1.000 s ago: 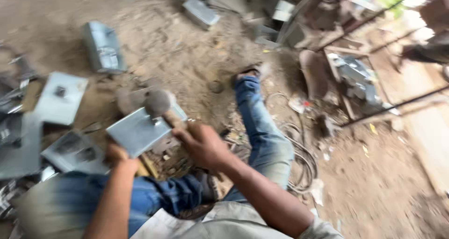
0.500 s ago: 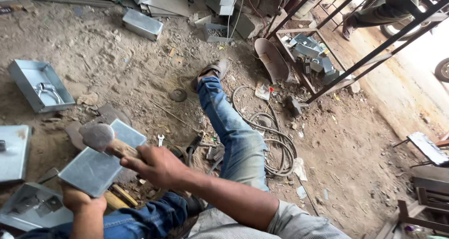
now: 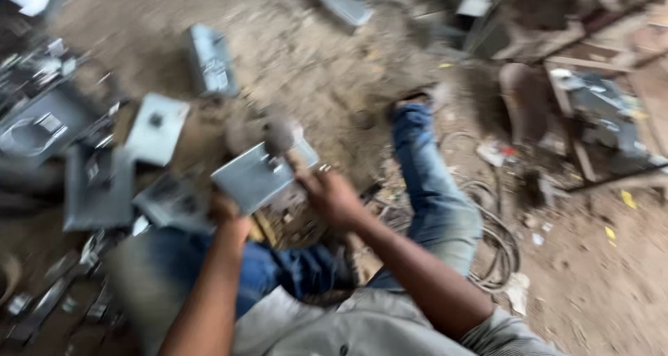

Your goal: The person places a metal lid onto a small rectangular metal housing and uses a hammer to tap the edges into place, eventually securing the hinged handle.

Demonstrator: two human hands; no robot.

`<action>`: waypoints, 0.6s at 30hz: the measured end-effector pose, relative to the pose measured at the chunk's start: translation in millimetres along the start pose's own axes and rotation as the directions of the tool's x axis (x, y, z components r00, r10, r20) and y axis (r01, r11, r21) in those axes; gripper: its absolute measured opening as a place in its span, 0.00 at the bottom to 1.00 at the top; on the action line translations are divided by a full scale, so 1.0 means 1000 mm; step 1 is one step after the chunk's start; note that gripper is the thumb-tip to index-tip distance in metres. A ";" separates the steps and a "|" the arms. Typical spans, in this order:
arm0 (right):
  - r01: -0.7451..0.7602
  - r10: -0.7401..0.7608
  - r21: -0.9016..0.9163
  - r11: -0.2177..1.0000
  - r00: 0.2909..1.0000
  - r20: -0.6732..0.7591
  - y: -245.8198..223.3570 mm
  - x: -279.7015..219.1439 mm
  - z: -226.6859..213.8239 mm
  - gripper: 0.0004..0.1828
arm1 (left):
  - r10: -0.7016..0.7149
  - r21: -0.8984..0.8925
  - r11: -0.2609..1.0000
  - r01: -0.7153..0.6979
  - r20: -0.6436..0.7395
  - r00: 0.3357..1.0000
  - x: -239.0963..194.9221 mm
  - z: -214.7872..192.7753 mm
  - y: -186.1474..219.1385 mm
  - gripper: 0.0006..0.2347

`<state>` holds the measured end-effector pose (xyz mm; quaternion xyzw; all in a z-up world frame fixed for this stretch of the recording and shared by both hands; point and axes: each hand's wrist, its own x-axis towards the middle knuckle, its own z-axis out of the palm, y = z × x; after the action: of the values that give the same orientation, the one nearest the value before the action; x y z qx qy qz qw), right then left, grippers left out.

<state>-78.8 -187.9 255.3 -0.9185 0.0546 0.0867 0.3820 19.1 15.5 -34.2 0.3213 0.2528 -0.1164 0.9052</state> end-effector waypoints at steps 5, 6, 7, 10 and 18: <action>-0.176 0.151 0.275 0.945 0.983 0.110 -0.011 -0.009 -0.019 0.24 | 0.026 -0.062 0.998 -0.027 -0.013 1.000 0.005 0.002 -0.016 0.25; -0.130 0.104 0.330 0.935 0.990 0.095 -0.013 -0.014 -0.020 0.23 | 0.040 -0.079 0.996 -0.040 -0.003 0.999 0.009 0.004 -0.017 0.25; -0.089 0.062 0.387 0.918 0.995 0.082 -0.014 -0.017 -0.018 0.23 | 0.054 -0.082 0.995 -0.054 -0.008 0.999 0.009 0.004 -0.017 0.26; -0.158 0.155 0.108 0.981 0.987 0.037 -0.023 -0.003 -0.002 0.27 | 0.083 -0.036 0.996 -0.085 -0.050 0.995 -0.001 0.003 -0.014 0.26; -0.134 0.106 0.315 0.940 0.989 0.105 -0.031 -0.007 -0.033 0.22 | 0.044 -0.004 0.999 -0.044 0.009 0.999 -0.021 0.019 -0.006 0.29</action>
<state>-76.3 -189.2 300.8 -0.8344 0.1072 0.1396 0.5222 7.0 -0.3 -13.3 0.3247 0.2417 -0.0973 0.9092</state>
